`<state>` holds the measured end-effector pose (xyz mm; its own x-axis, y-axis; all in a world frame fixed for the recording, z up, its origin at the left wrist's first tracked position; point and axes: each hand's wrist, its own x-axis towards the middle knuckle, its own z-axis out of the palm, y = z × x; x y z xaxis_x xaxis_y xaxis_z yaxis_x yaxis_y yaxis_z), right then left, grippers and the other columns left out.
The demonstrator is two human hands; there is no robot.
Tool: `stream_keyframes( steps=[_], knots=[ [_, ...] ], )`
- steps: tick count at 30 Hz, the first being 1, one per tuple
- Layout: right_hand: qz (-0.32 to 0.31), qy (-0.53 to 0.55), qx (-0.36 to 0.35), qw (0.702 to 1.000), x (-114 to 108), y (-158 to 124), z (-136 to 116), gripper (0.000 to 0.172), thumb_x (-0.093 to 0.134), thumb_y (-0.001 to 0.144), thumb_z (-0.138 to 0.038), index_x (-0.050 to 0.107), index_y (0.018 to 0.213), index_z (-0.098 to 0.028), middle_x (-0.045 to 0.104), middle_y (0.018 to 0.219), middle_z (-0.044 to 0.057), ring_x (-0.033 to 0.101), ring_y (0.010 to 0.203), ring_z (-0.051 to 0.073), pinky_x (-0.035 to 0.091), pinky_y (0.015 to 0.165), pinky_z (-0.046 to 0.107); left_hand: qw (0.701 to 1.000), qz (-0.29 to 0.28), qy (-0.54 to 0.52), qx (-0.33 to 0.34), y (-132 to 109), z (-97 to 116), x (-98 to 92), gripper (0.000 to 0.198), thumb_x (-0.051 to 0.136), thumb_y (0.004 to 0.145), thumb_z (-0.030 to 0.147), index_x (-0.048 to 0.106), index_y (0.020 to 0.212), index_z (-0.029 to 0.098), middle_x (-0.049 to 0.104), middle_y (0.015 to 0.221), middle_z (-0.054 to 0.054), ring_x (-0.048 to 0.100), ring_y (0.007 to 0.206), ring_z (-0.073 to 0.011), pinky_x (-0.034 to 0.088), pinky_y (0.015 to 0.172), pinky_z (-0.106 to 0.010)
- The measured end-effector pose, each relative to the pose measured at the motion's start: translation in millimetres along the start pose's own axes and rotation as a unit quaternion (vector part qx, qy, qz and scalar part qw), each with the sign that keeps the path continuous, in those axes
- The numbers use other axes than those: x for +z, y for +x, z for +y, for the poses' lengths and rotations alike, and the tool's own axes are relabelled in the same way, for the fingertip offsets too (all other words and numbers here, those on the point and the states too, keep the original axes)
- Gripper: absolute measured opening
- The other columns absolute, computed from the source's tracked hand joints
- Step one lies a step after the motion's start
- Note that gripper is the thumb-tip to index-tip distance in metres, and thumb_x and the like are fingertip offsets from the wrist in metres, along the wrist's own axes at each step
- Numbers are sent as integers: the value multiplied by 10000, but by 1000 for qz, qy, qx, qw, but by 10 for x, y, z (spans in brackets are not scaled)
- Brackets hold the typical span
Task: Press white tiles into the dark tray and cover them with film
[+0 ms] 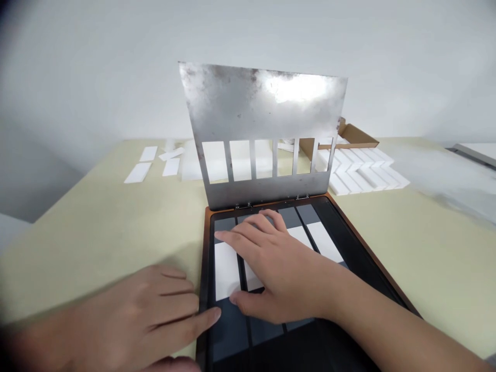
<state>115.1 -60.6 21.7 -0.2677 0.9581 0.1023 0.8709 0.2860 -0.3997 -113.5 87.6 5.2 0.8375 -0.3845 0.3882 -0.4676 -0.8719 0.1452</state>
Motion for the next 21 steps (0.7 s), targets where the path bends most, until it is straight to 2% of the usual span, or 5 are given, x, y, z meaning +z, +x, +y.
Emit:
stream_keyframes(
  steps=[6,12,15,18,21],
  knots=[
    [10,-7,-11,1000,-11,9,10,690,714,960,-422,458,1559,-195,637,1364,126,513,1312,313,278,1214,564,1000,0,-17,-6,-2,19,-13,338,702,991,405,724,1151,108,683,682,-38,624,531,-208,476,458,-383],
    [9,-1,-8,1000,0,-8,33,688,724,955,-448,475,1555,-221,639,1383,127,511,1330,338,304,1209,595,1000,-12,-25,-11,4,4,-2,315,697,999,398,722,1148,121,673,682,-33,600,514,-202,445,429,-380],
    [6,0,-2,1000,2,-17,39,700,721,963,-455,462,1569,-221,632,1390,120,492,1354,333,300,1218,579,1000,18,-7,-14,-36,-2,12,286,664,1015,371,714,1168,135,637,658,-19,566,505,-194,408,437,-374],
    [5,3,1,1000,4,-19,40,747,725,964,-447,416,1606,-224,633,1383,112,487,1361,322,272,1233,579,997,66,9,-32,-82,-20,2,289,627,1027,323,676,1245,139,646,704,-27,564,565,-203,424,500,-376],
    [2,9,1,1000,2,-15,39,797,731,964,-445,362,1640,-239,628,1397,110,480,1375,323,257,1237,593,995,80,-5,-66,-78,-44,-28,262,658,1004,267,660,1253,187,702,865,-62,613,731,-226,514,676,-404]
  ],
)
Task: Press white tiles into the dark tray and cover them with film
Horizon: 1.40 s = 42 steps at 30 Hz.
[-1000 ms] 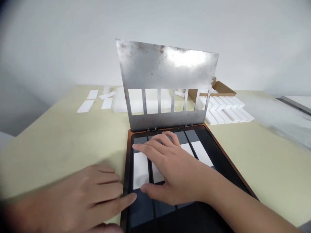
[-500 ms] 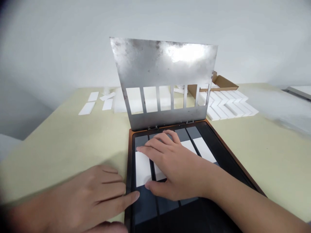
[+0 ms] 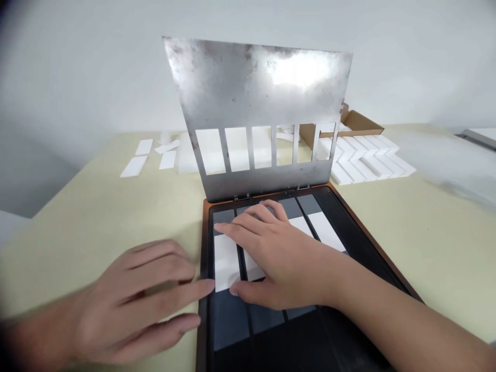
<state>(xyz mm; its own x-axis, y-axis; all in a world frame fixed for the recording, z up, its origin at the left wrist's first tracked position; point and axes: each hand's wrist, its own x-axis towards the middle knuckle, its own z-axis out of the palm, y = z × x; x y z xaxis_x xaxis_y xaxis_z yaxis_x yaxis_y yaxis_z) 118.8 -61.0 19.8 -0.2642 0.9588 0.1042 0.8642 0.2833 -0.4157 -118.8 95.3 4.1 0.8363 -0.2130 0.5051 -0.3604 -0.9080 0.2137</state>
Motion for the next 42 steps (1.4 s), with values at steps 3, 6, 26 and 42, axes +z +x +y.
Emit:
stream_keyframes(
  steps=[3,6,26,42],
  knots=[
    [-4,4,4,1000,-8,4,0,815,732,966,-452,341,1650,-245,622,1417,111,475,1388,327,262,1235,595,999,-9,-8,-29,35,-5,7,212,695,979,242,657,1187,222,714,1047,-92,632,906,-260,526,838,-456],
    [-1,2,6,1000,-15,6,2,817,737,960,-475,360,1641,-228,632,1402,113,488,1373,325,275,1228,575,992,-6,-19,-122,29,-2,70,259,742,950,321,559,1104,222,665,1256,-125,595,1151,-315,520,934,-484],
    [-14,-3,17,1000,-50,10,-23,473,752,949,-461,614,1343,-240,643,1420,46,510,1334,269,211,1234,496,965,-61,-6,-255,2,24,159,541,805,877,505,424,1162,248,532,1469,-112,378,1409,-334,292,1090,-493],
    [-21,17,42,999,-128,0,-52,327,570,1085,-418,684,1343,-253,676,1421,3,529,1328,227,207,1232,470,973,-66,6,-223,20,-20,146,556,792,901,525,422,1206,244,547,1454,-123,411,1408,-333,248,1097,-488]
  ],
)
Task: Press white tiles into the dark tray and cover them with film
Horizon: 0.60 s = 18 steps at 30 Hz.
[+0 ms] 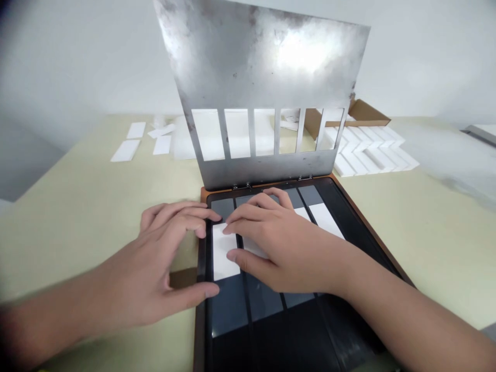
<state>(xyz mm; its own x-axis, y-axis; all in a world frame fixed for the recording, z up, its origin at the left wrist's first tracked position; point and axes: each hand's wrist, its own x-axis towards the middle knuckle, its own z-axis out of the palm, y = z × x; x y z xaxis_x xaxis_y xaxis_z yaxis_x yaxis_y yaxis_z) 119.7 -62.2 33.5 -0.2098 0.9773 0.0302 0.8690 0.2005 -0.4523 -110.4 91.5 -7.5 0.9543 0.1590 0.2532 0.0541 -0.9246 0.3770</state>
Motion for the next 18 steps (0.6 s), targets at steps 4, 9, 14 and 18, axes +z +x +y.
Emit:
stream_keyframes(
  steps=[4,9,14,18],
  knots=[
    [2,-3,-12,1000,1,3,20,430,679,1014,-477,673,1381,-252,667,1446,20,504,1384,267,205,1244,495,1000,2,4,6,0,12,-8,531,770,913,519,430,1214,243,553,1445,-123,432,1399,-338,255,1101,-499],
    [-2,-9,-18,1000,8,-13,41,535,757,946,-528,666,1392,-248,664,1460,48,498,1403,311,195,1254,540,1000,-9,-11,18,-10,2,-51,425,677,974,456,447,1254,234,552,1455,-134,420,1420,-349,269,1097,-518],
    [2,-22,-18,1000,10,-15,38,488,749,956,-471,667,1380,-245,663,1460,36,501,1403,296,179,1261,517,999,1,-33,7,3,-13,-78,249,498,1060,324,471,1295,248,591,1441,-98,415,1442,-325,261,1121,-527],
    [7,-25,-22,999,16,-6,23,466,737,968,-452,663,1377,-240,675,1435,44,540,1352,281,174,1265,529,997,44,-45,49,21,20,-116,223,472,1030,230,530,1239,280,640,1377,-66,513,1358,-308,319,1082,-524]
  ],
)
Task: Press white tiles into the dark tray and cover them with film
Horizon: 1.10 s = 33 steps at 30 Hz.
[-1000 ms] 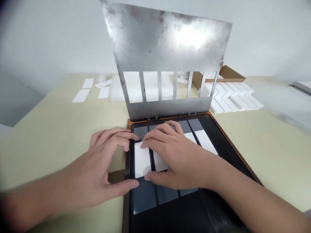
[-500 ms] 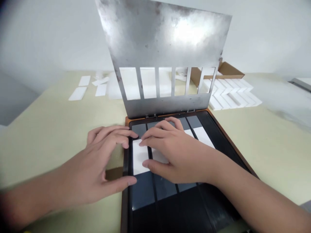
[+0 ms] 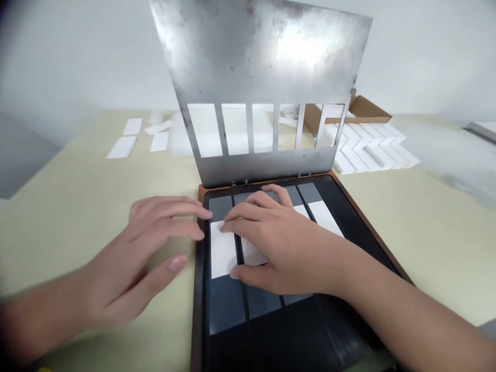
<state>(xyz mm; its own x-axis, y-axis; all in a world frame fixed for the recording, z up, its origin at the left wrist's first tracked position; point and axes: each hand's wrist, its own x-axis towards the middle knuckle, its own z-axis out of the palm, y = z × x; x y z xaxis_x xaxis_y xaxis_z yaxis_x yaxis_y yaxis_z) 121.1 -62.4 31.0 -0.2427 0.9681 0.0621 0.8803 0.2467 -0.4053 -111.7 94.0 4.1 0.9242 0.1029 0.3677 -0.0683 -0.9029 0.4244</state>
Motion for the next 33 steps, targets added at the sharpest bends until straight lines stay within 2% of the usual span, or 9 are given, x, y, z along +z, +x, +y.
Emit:
stream_keyframes(
  steps=[4,8,11,15,20,22,25,27,33],
  knots=[
    [4,0,-7,1000,4,-5,-12,437,738,968,-428,671,1352,-232,685,1410,58,575,1305,278,192,1264,549,996,5,2,84,3,48,-25,273,548,948,167,614,1192,268,723,1241,-59,611,1246,-317,370,1029,-510],
    [4,-3,-10,1000,0,-15,-6,467,735,972,-447,660,1377,-228,683,1420,64,566,1323,288,205,1262,565,995,4,-10,103,-16,49,-28,288,568,914,139,649,1157,271,756,1156,-48,653,1133,-295,414,988,-492],
    [1,-10,-9,1000,-2,-14,-4,482,732,974,-449,654,1391,-219,674,1435,66,552,1338,292,183,1275,574,992,-1,-29,122,-25,39,-30,318,598,905,171,649,1206,260,765,1139,-56,652,1075,-296,442,949,-481],
    [2,-12,-13,1000,8,-4,-5,474,728,975,-439,655,1385,-213,679,1425,72,559,1326,292,189,1277,582,991,-21,-25,129,-4,38,-24,330,581,947,201,643,1269,226,786,1164,-58,638,1107,-310,402,924,-474],
    [6,-20,-15,1000,13,-9,-1,453,722,981,-414,651,1387,-226,693,1407,81,575,1312,302,169,1283,619,991,-25,-22,128,35,47,-26,329,569,933,135,676,1232,220,802,1156,-39,646,1078,-303,363,912,-475],
    [8,-21,-21,1000,11,-17,-6,514,736,967,-491,646,1396,-222,692,1408,88,571,1312,309,155,1287,621,992,-23,-18,123,37,59,-33,337,563,930,116,680,1224,234,808,1139,-28,654,1062,-295,359,915,-473],
    [14,-25,-36,999,20,-27,-32,732,734,897,-701,632,1404,-183,683,1409,119,566,1303,327,118,1296,626,993,-27,-19,114,35,81,-41,353,568,932,106,679,1239,240,812,1124,-17,648,1084,-299,353,931,-477],
    [18,-38,-45,998,37,-32,-59,804,693,888,-770,625,1397,-151,675,1407,142,561,1297,335,106,1298,628,993,-27,-22,112,39,89,-40,354,571,936,98,679,1246,232,812,1113,-18,643,1088,-299,354,931,-477],
    [14,-60,-37,997,69,-35,-94,596,678,984,-608,631,1380,-164,696,1376,127,561,1274,319,126,1291,632,994,-25,-22,108,25,61,-40,346,556,938,108,674,1234,242,805,1071,-33,663,1052,-285,415,918,-470]
  ],
)
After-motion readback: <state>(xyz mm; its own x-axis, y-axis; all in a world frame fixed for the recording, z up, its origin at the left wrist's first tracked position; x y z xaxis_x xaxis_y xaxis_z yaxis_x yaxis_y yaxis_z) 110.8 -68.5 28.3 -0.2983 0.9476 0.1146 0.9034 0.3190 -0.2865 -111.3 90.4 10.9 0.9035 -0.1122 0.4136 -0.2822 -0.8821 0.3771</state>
